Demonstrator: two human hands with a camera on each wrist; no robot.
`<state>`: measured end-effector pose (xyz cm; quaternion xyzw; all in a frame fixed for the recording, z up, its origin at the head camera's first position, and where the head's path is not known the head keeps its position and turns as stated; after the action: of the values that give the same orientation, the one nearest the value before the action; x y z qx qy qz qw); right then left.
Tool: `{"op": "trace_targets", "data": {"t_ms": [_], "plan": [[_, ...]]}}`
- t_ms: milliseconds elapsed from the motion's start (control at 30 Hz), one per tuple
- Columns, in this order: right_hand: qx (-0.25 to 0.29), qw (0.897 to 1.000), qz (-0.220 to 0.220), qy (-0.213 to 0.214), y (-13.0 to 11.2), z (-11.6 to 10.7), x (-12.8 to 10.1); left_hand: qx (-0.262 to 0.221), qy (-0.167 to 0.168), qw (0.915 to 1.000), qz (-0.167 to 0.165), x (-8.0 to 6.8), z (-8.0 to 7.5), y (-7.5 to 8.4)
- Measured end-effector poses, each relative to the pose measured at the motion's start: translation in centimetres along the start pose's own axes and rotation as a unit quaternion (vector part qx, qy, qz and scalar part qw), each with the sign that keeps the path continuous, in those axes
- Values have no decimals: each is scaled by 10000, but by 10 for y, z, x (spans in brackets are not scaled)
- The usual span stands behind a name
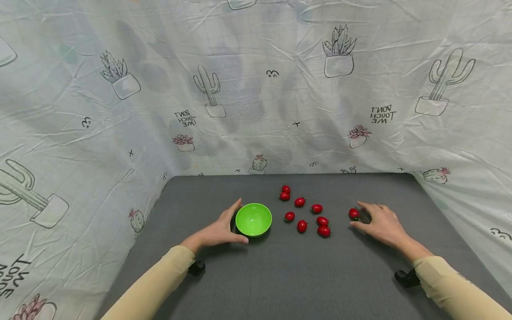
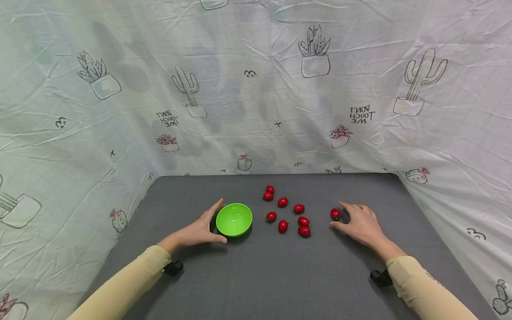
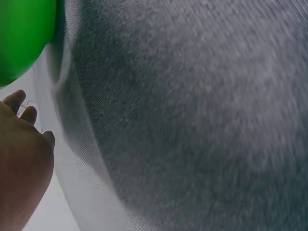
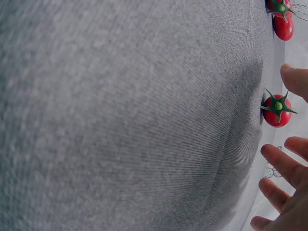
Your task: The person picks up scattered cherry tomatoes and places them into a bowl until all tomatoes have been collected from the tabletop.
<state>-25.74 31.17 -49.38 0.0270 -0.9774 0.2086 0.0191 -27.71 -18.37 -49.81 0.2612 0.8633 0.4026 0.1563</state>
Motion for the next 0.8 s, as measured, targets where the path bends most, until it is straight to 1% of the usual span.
{"op": "trace_targets", "data": {"t_ms": [200, 400, 800], "plan": [[189, 9997, 129, -39, 1, 3, 1, -160, -11, 9997, -169, 4, 5, -4], [272, 9995, 174, 9, 1, 3, 2, -439, 21, 9989, -167, 5, 8, -7], [442, 9985, 255, 211, 0, 7, 6, -655, 109, 9978, -76, 10, 11, -10]]}}
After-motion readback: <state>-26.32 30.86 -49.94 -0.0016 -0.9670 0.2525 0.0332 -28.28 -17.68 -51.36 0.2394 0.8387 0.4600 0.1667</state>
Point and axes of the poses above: each hand's wrist, its own x-axis towards the middle knuckle, its own z-axis out of the palm, y = z × x, the point moved 4 cm from there along x, towards the middle knuckle, and after that the axes turned 6 degrees about z, right-handed, at the moved point
